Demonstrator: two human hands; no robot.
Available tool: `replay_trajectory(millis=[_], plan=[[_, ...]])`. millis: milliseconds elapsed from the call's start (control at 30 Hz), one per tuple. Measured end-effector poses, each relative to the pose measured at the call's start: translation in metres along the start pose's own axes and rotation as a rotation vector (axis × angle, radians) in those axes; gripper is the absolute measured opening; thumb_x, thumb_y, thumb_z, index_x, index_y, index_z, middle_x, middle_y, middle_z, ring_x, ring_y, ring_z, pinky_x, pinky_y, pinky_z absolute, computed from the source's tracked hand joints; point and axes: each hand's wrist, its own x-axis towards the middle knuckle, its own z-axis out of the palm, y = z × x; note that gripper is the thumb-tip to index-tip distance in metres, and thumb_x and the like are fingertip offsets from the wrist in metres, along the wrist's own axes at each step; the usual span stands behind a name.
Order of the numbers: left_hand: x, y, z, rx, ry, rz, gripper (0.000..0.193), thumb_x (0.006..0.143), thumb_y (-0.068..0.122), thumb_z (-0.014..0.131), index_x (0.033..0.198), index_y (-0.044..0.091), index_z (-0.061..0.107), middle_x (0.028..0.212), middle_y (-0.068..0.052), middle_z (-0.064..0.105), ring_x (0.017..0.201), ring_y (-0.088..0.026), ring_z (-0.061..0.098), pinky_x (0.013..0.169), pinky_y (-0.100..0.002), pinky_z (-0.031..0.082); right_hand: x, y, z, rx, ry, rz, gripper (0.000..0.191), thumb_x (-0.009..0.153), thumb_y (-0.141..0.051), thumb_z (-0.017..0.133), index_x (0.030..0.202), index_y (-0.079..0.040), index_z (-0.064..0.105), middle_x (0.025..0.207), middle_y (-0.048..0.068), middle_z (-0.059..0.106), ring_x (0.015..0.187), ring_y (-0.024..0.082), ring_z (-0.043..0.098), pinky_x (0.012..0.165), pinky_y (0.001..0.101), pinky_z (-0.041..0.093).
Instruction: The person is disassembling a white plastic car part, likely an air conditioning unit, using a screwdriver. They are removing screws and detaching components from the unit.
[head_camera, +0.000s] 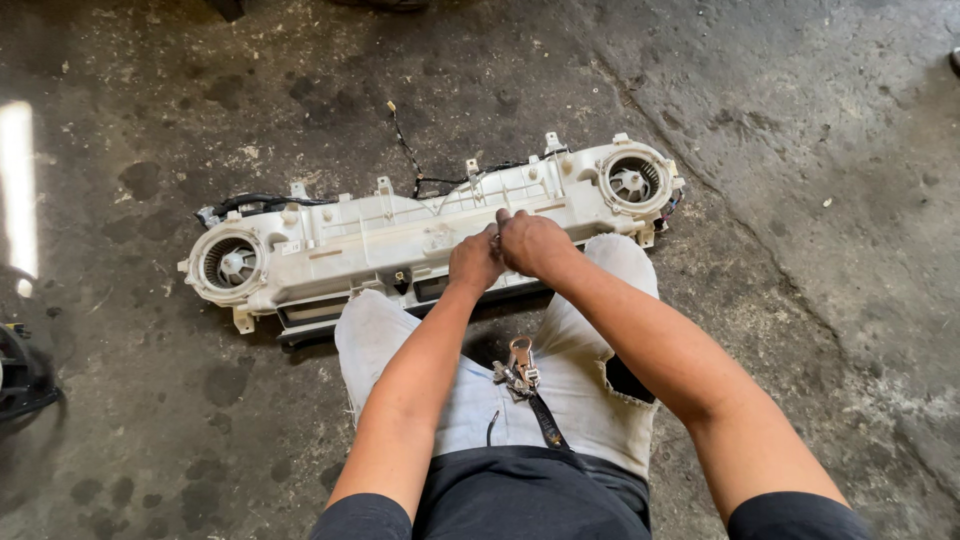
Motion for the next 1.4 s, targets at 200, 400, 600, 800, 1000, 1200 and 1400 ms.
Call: replay_trajectory(millis=[200, 400, 600, 800, 1000, 1200, 1400], plan=[[0.001, 0.0, 0.0, 0.04, -0.001, -0.009, 0.033, 0.085, 0.018, 0.067, 0.118, 0.02, 0.069, 0.093, -0.016, 0.076, 0.093, -0.039, 0.072, 0.086, -0.05, 0.056, -0.006, -0.001, -0.002, 0.031, 0.066, 0.05, 0.058, 0.091, -0.031, 0.066, 0.134, 0.002, 0.045, 0.124, 0.031, 0.057, 0.103, 0.043, 0.067, 0.083, 0.0486, 0.058], [0.0, 0.001, -0.005, 0.113, -0.054, 0.039, 0.043, 0.084, 0.027, 0.077, 0.124, 0.017, 0.062, 0.091, -0.019, 0.075, 0.092, -0.041, 0.071, 0.083, -0.052, 0.055, -0.009, 0.003, 0.004, 0.022, 0.137, -0.036, 0.046, 0.089, -0.021, 0.066, 0.127, 0.001, 0.051, 0.118, 0.029, 0.06, 0.102, 0.043, 0.068, 0.083, 0.0477, 0.059], [0.0, -0.013, -0.009, -0.249, -0.109, 0.012, 0.031, 0.085, 0.026, 0.077, 0.107, 0.006, 0.069, 0.081, -0.012, 0.077, 0.073, -0.027, 0.072, 0.066, -0.041, 0.056, -0.006, 0.003, 0.002, 0.092, 0.123, 0.006, 0.044, 0.088, -0.019, 0.072, 0.125, -0.002, 0.057, 0.12, 0.027, 0.059, 0.108, 0.044, 0.065, 0.088, 0.0478, 0.058], [-0.007, -0.039, -0.014, -0.915, -0.046, -0.479, 0.019, 0.093, 0.018, 0.062, 0.1, 0.002, 0.07, 0.061, -0.006, 0.054, 0.042, -0.017, 0.048, 0.038, -0.035, 0.034, -0.015, 0.007, -0.006, 0.011, 0.144, -0.054, 0.048, 0.075, -0.008, 0.077, 0.12, -0.003, 0.06, 0.123, 0.019, 0.056, 0.113, 0.041, 0.058, 0.091, 0.047, 0.057], [-0.013, -0.044, -0.011, -0.855, -0.064, -0.62, 0.021, 0.093, 0.02, 0.067, 0.092, -0.001, 0.067, 0.063, -0.007, 0.056, 0.045, -0.019, 0.052, 0.038, -0.037, 0.038, -0.026, 0.01, -0.015, 0.035, 0.175, -0.051, 0.043, 0.076, -0.004, 0.073, 0.117, -0.004, 0.061, 0.121, 0.018, 0.056, 0.11, 0.041, 0.058, 0.091, 0.0475, 0.056], [-0.012, -0.04, 0.005, -0.887, -0.136, -0.76, 0.028, 0.097, 0.028, 0.064, 0.093, 0.001, 0.068, 0.065, -0.007, 0.055, 0.049, -0.021, 0.053, 0.042, -0.039, 0.042, -0.073, 0.011, -0.048, 0.09, 0.264, -0.078, 0.034, 0.079, 0.0, 0.063, 0.112, -0.007, 0.066, 0.12, 0.017, 0.057, 0.108, 0.038, 0.058, 0.092, 0.0468, 0.054], [-0.013, -0.026, 0.017, -1.09, -0.306, -0.971, 0.063, 0.097, 0.066, 0.048, 0.094, 0.005, 0.064, 0.061, -0.003, 0.047, 0.049, -0.019, 0.046, 0.044, -0.036, 0.038, -0.145, 0.007, -0.084, 0.169, 0.379, -0.14, 0.035, 0.081, 0.003, 0.055, 0.112, -0.007, 0.067, 0.117, 0.017, 0.059, 0.108, 0.037, 0.058, 0.093, 0.0464, 0.052]])
